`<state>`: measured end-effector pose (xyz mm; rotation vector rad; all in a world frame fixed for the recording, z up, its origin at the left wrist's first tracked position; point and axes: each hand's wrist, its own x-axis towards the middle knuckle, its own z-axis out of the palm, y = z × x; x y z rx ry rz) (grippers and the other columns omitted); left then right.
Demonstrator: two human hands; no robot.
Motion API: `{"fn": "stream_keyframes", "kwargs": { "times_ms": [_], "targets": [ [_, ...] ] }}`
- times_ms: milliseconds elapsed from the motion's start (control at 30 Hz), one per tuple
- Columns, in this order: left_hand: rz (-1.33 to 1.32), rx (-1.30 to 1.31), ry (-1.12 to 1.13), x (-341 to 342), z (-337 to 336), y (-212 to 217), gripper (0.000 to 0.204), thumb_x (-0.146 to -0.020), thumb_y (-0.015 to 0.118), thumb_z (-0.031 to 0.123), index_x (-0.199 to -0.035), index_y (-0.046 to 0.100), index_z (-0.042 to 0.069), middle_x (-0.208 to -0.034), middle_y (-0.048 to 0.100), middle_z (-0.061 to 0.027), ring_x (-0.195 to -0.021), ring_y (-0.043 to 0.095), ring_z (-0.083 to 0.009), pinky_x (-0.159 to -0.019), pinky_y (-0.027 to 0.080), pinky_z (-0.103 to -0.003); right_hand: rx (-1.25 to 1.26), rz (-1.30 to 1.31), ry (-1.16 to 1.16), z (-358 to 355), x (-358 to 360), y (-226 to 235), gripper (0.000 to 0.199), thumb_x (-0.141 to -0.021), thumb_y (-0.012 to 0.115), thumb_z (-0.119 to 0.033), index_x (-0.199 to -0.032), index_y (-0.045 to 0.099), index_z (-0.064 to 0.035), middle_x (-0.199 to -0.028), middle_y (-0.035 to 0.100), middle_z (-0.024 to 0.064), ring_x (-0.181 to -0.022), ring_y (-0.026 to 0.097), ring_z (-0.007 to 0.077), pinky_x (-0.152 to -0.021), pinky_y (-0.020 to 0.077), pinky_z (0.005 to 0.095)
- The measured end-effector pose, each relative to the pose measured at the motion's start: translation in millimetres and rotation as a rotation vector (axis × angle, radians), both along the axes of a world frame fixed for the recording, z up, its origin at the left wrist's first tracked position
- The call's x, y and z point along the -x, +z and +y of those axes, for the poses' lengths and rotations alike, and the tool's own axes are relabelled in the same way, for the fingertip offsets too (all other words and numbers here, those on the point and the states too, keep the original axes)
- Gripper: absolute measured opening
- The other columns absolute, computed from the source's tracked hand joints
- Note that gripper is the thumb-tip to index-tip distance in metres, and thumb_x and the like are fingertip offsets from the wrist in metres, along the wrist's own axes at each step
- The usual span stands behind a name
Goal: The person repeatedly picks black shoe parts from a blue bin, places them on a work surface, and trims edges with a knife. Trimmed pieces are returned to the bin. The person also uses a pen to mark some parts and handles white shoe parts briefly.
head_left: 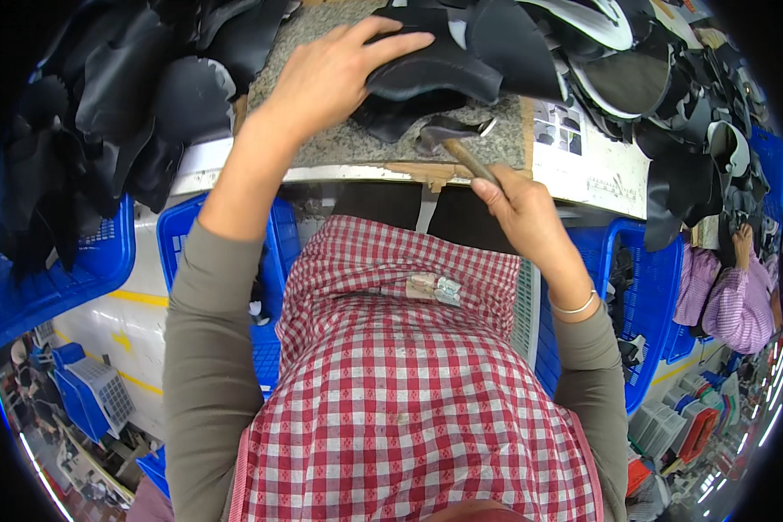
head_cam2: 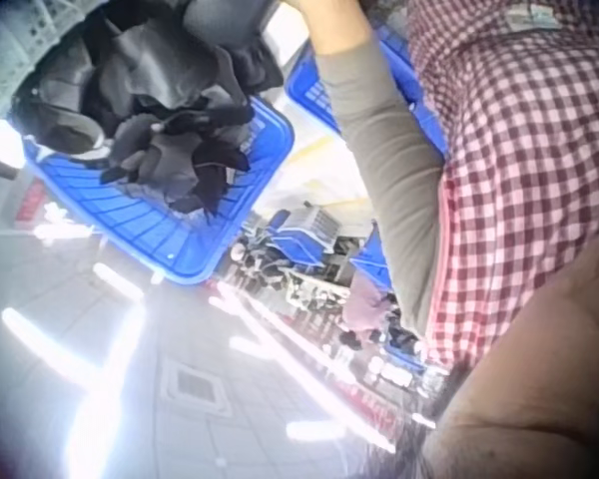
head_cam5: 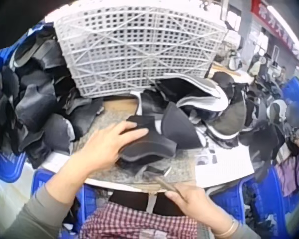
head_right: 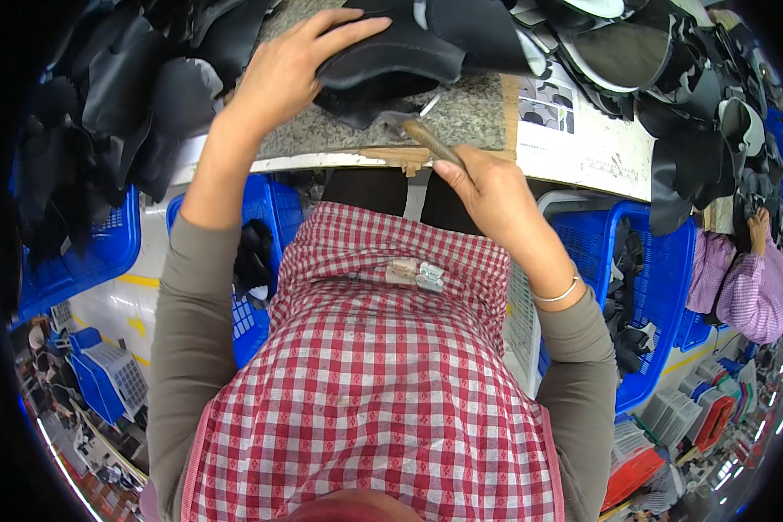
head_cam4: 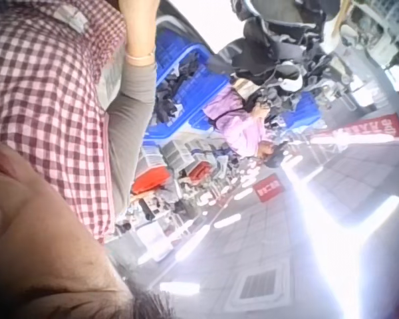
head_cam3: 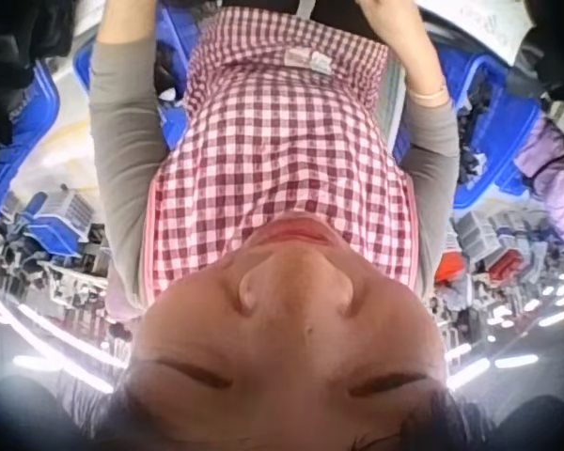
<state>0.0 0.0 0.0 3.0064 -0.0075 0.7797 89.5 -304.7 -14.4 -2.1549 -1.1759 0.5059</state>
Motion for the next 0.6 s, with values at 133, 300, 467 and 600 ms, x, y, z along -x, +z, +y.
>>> {"fn": "stream_keyframes", "kwargs": {
  "times_ms": [133, 300, 467, 600],
  "targets": [
    [0.199, 0.280, -0.109, -18.0, 9.8, 31.1, 0.046, -0.089, 0.063, 0.012, -0.134, 0.067, 0.020, -0.116, 0.070, -0.0167, -0.100, 0.068, -0.0421, -0.088, 0.054, -0.051, -0.038, -0.152, 0.032, 17.4, -6.3, 38.8, 0.033, -0.105, 0.061, -0.036, -0.102, 0.063, -0.0032, -0.072, 0.064, 0.0207, -0.069, 0.067, 0.0426, -0.058, 0.0503, 0.0467],
    [0.281, 0.355, -0.099, -36.2, 19.7, 38.5, 0.030, -0.099, 0.063, 0.033, -0.123, 0.073, 0.019, -0.106, 0.074, -0.0206, -0.100, 0.069, -0.0434, -0.087, 0.054, -0.051, 0.129, -0.428, 0.016, 69.1, -17.4, 10.3, 0.040, -0.106, 0.057, -0.039, -0.095, 0.060, -0.0004, -0.066, 0.065, 0.0216, -0.063, 0.067, 0.0430, -0.055, 0.0526, 0.0483],
    [0.461, 0.543, -0.005, -50.8, 33.3, 41.5, 0.043, -0.099, 0.061, 0.048, -0.123, 0.073, 0.014, -0.111, 0.073, -0.0241, -0.104, 0.070, -0.0423, -0.092, 0.053, -0.045, -0.024, -0.556, 0.163, 64.3, -33.3, 17.8, 0.041, -0.106, 0.058, -0.039, -0.095, 0.058, 0.0002, -0.062, 0.064, 0.0196, -0.060, 0.068, 0.0414, -0.051, 0.0525, 0.0487],
    [0.440, 0.659, -0.110, -56.3, 33.7, 41.1, 0.049, -0.100, 0.061, 0.049, -0.123, 0.072, 0.008, -0.112, 0.073, -0.0260, -0.104, 0.069, -0.0418, -0.093, 0.053, -0.044, 0.023, -0.362, 0.095, 66.5, -25.9, 6.8, 0.041, -0.106, 0.058, -0.040, -0.102, 0.060, 0.0012, -0.064, 0.066, 0.0185, -0.060, 0.069, 0.0405, -0.051, 0.0535, 0.0462]
  ]
}}
